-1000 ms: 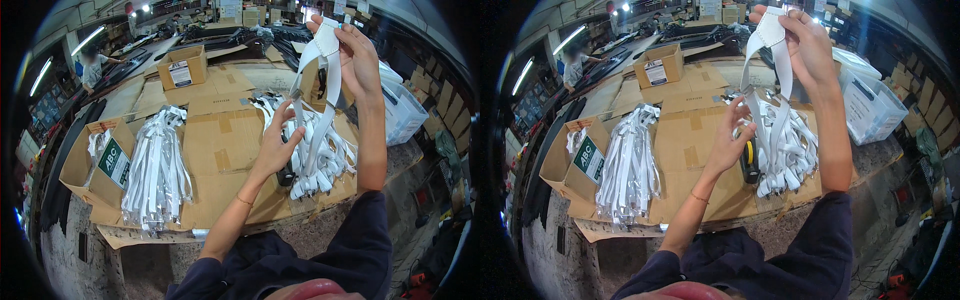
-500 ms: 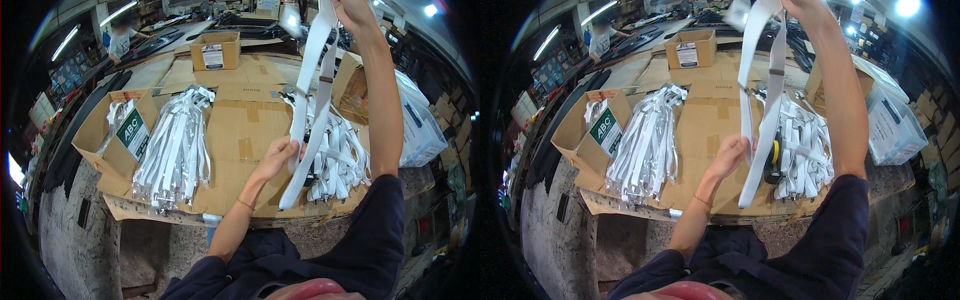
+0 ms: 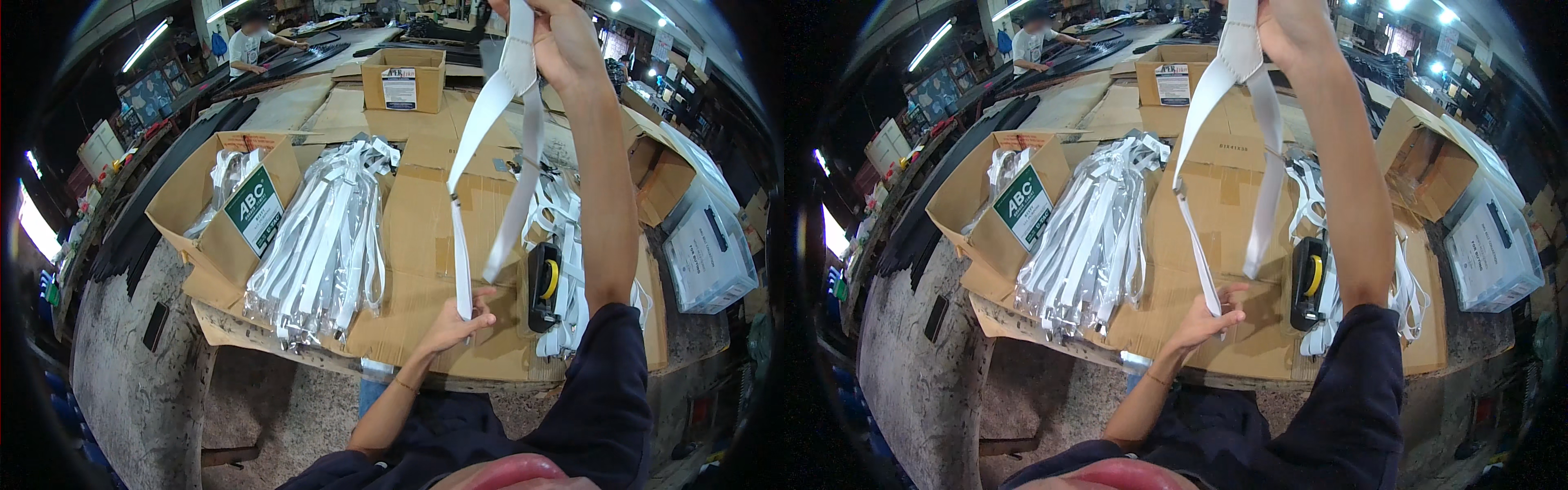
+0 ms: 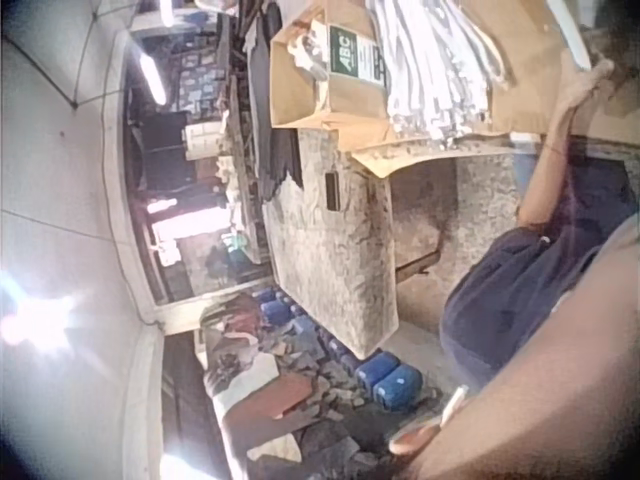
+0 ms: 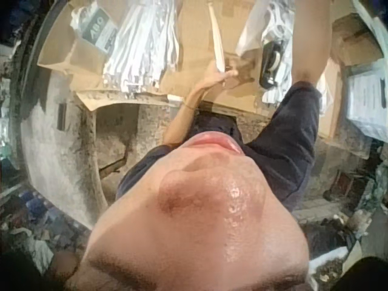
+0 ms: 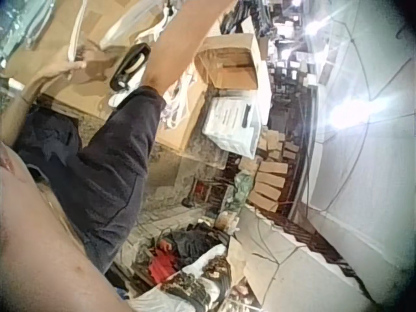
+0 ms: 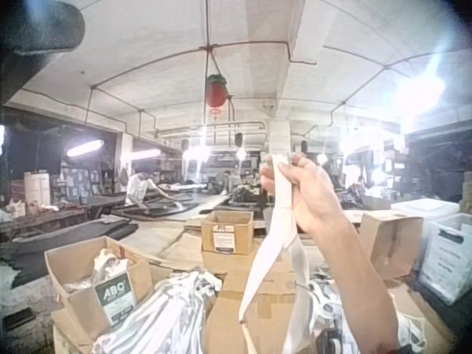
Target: Assembling white elastic straps with metal clips and sliding them into plastic packaging.
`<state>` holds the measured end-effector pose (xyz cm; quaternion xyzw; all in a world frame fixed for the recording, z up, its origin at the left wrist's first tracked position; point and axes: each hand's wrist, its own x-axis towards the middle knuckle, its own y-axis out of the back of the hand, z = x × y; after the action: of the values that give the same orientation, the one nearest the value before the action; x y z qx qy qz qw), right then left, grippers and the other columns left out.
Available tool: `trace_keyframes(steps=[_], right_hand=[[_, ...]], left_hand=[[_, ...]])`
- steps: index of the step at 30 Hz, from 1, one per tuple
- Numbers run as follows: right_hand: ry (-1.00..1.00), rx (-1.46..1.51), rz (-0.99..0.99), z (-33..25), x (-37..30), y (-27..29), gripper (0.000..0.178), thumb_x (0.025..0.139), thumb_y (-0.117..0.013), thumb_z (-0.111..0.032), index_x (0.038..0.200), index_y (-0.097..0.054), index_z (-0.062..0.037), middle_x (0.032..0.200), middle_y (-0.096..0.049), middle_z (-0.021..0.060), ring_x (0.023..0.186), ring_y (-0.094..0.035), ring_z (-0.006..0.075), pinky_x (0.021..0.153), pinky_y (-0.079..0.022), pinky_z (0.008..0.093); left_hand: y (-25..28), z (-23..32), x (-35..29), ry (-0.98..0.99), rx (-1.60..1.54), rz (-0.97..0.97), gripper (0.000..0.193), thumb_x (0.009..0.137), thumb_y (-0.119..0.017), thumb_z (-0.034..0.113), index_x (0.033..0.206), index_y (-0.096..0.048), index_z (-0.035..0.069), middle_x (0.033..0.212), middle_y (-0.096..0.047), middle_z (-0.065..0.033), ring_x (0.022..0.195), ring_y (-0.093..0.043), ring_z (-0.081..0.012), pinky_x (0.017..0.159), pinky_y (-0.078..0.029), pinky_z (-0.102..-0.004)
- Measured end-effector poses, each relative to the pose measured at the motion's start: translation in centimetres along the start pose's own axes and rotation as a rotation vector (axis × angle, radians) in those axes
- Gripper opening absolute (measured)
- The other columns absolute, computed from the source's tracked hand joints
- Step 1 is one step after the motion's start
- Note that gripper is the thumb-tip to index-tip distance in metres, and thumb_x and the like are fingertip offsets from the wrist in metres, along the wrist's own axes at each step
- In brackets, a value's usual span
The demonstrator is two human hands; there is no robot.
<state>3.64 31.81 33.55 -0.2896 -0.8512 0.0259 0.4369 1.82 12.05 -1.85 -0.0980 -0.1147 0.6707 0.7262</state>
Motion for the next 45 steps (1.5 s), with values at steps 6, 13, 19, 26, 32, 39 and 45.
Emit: trace_keyframes(steps=[6,13,19,26,32,39,45], right_hand=[[-0.015,-0.016,-0.056,-0.1,-2.8,-2.4,0.026,0.092,-0.048,0.002,0.118,-0.047,0.0055,0.113,-0.06,0.0164,0.095,-0.064,0.0248,0.079,-0.056,0.033],[0.049,-0.207,-0.203,0.2,-3.9,-1.3,0.041,0.092,-0.051,0.0,0.13,-0.037,-0.0001,0.132,-0.052,0.0169,0.111,-0.059,0.0275,0.08,-0.054,0.031],[-0.003,-0.059,-0.141,-1.1,-4.8,-2.6,0.041,0.088,-0.052,0.007,0.126,-0.039,-0.0001,0.121,-0.056,0.0159,0.096,-0.064,0.0259,0.07,-0.055,0.0317],[-0.007,-0.033,-0.095,-1.6,-2.8,-1.8,0.032,0.09,-0.052,0.003,0.12,-0.043,-0.0017,0.115,-0.058,0.0129,0.091,-0.064,0.0205,0.065,-0.056,0.0261],[-0.012,-0.05,0.024,4.1,1.5,2.3,0.031,0.089,-0.049,0.007,0.12,-0.043,0.0006,0.11,-0.059,0.0146,0.089,-0.064,0.0224,0.065,-0.056,0.0282],[-0.19,-0.286,0.096,21.9,5.5,14.6,0.043,0.087,-0.057,0.001,0.128,-0.041,-0.0004,0.119,-0.06,0.0159,0.101,-0.063,0.0269,0.073,-0.054,0.0324],[-0.704,-1.044,0.374,36.9,-10.9,25.7,0.038,0.075,-0.073,-0.02,0.104,-0.062,0.0012,0.096,-0.063,0.0109,0.084,-0.059,0.0217,0.074,-0.049,0.0365]], left_hand=[[3.3,-4.3,2.2,-0.383,0.416,0.466,0.026,0.078,-0.075,0.022,0.1,-0.072,0.007,0.137,-0.043,-0.0175,0.119,-0.043,-0.0316,0.1,-0.035,-0.0434],[7.5,-1.6,6.5,-0.56,1.018,0.607,0.022,0.071,-0.079,0.026,0.089,-0.075,0.013,0.151,-0.023,-0.0212,0.139,-0.02,-0.0403,0.111,-0.023,-0.0494],[7.0,-3.0,8.2,-0.326,0.473,0.367,0.05,0.073,-0.079,0.014,0.114,-0.056,-0.003,0.117,-0.053,-0.0098,0.088,-0.06,-0.0153,0.079,-0.05,-0.0314],[3.3,-1.6,6.4,-0.082,0.112,0.063,0.02,0.081,-0.074,0.014,0.089,-0.066,-0.002,0.09,-0.063,-0.0019,0.079,-0.058,-0.0094,0.066,-0.047,-0.0241],[0.6,-3.7,1.2,-0.159,0.021,-0.063,0.012,0.083,-0.071,0.006,0.088,-0.064,-0.002,0.092,-0.062,-0.0063,0.073,-0.059,-0.0107,0.063,-0.047,-0.0236],[0.3,-4.7,-4.7,0.021,-0.282,0.144,0.019,0.086,-0.064,-0.001,0.104,-0.057,0.001,0.092,-0.057,-0.0054,0.084,-0.065,-0.0171,0.072,-0.054,-0.0297],[2.6,-6.5,-2.8,0.184,-0.544,0.462,0.042,0.091,-0.059,0.004,0.124,-0.034,0.001,0.101,-0.054,-0.0117,0.085,-0.068,-0.0263,0.067,-0.057,-0.0333]])
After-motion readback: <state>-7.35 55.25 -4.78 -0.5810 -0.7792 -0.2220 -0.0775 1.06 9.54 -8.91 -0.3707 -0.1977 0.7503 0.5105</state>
